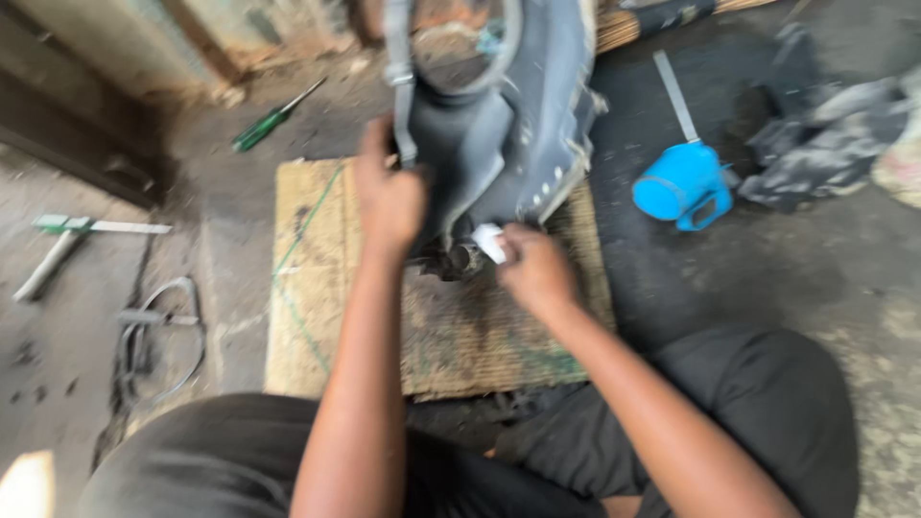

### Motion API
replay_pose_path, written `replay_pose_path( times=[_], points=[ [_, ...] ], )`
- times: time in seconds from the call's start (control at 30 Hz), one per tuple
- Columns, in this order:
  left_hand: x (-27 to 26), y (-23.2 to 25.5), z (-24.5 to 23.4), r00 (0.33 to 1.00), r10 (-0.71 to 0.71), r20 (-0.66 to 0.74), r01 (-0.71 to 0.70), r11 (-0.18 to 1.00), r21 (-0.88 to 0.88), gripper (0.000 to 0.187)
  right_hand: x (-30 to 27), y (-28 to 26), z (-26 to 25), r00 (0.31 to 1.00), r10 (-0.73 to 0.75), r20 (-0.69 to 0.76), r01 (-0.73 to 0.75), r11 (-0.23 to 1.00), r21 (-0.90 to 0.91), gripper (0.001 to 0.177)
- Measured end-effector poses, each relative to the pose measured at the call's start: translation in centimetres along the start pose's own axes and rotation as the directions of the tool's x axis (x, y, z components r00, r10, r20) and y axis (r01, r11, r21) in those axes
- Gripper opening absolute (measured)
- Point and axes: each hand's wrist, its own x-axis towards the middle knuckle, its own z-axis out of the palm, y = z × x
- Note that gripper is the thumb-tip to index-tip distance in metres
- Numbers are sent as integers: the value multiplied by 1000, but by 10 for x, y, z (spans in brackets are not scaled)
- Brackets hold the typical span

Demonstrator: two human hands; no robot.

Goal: The person scrubs a dark mechanical housing with a metal file, then pours a liquid from a blue oil can onto the part and wipes it with a rag. The person works while sitting on the floor.

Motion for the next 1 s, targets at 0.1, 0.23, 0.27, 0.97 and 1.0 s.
replay_pose_path(
  times=[0.1,0.23,0.27,0.97,1.0],
  points=[
    [4,-1,10,992,-125,-31,103,910,-401,53,-5,-13,-15,990,49,-134,-18,974,225,12],
    [2,7,10,944,-330,-8,250,730,-636,44,-8,-21,-41,938,165,-306,-18,902,431,21],
    [3,10,8,938,-346,10,262,690,-675,45,-6,-18,-47,927,186,-326,3,864,503,23],
    [-43,-23,14,629,161,760,777,-137,-614,83,9,11,-104,797,559,-228,109,239,965,37],
    [-50,-30,16,594,315,740,805,-225,-550,89,10,12,-105,796,558,-233,112,242,964,37]
  ],
)
